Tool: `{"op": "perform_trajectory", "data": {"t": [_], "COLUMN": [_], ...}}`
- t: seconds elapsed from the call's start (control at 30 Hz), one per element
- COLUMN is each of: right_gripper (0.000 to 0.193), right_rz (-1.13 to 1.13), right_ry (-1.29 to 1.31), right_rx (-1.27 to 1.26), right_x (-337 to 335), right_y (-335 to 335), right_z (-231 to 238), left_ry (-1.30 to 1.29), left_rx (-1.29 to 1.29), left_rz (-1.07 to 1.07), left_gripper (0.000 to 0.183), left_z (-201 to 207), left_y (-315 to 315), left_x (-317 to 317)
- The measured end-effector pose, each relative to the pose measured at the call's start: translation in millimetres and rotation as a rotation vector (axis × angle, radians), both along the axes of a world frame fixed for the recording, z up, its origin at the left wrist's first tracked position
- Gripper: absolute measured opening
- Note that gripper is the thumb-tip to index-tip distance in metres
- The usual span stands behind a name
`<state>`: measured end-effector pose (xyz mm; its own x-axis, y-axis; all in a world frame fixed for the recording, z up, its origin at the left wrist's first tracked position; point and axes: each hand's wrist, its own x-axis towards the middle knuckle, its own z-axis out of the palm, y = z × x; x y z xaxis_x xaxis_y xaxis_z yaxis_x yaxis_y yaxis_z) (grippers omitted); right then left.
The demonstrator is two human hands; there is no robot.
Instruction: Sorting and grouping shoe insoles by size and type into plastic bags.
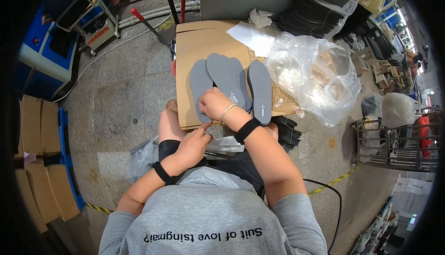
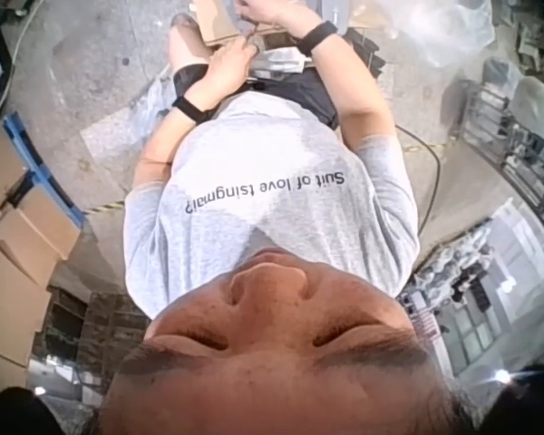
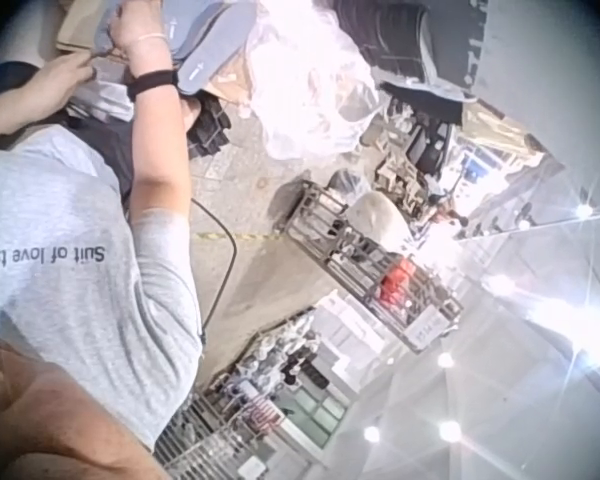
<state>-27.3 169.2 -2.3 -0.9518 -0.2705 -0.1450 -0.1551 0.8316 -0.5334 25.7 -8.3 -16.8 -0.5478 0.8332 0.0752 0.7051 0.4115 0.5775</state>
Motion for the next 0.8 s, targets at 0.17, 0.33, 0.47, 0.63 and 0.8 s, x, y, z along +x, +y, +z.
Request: {"op": "perform_trajectory", "data": {"t": [0.17,0.33,0.47,0.63,0.8], "right_gripper": [0.01,0.012,0.03,0.046,0.051], "right_rz": [-0.039,-0.077,-0.225,-0.355,-0.422], "right_ry": [0.053,0.051,0.115,0.241,0.175], "right_rx": [-0.023,-0.026,-0.051,0.027,0.047], "right_x": [1.6,5.9,5.6,9.3,10.5], "right_y": [-1.8,-8.1,-5.3,-21.8,-32.0], "right_z": [-9.9,-4.1,-18.4,-10.9,-0.1], "left_ry": [-0.018,-0.033,-0.031,-0.049,-0.079], "left_rx": [0.004,0.003,0.01,0.082,0.057], "left_rz": [-0.006,0.003,0.003,0.018,-0.01], "left_gripper": [0.021,0.022,0.022,0.014,0.015], "left_z": [1.4,1.9,0.5,1.8,6.4], "left_y": [1.1,-0.3,1.9,0.2,-2.3], "left_x": [-0.7,-1.3,-1.0,0.1,3.9]}}
